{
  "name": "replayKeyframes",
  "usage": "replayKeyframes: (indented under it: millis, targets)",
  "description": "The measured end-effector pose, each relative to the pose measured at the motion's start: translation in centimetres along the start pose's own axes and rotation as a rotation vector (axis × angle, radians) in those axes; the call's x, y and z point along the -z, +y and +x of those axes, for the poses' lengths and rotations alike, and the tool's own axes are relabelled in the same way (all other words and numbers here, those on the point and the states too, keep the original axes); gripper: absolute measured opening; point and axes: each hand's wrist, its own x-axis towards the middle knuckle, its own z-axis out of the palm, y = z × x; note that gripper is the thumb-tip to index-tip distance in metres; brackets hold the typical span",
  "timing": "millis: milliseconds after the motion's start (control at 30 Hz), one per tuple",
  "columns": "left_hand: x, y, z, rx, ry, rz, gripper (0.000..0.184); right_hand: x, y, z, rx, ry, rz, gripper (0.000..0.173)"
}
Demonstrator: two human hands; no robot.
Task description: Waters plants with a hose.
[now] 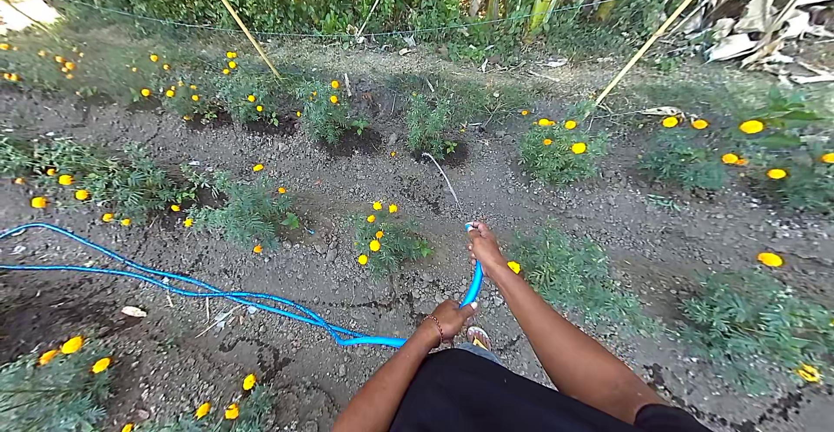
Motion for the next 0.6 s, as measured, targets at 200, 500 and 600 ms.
replayKeyframes:
  millis: [200,500,600]
  targets:
    - [0.02,-0.07,0.24,-0.004,0.010,0.003,0.051,0.02,-0.18,0.06,0.011,0.012,0.013,0.030]
    - [-0.03,0.02,0.28,-0.010,0.011,-0.002,0.051,0.21,-0.22,0.09,0.005,0.021,0.027,0.031]
    - [-0.07,0.05,0.25,-0.010,0.010,-0.002,0.051,0.35,-0.24,0.04,0.006,0.016,0.041,0.030]
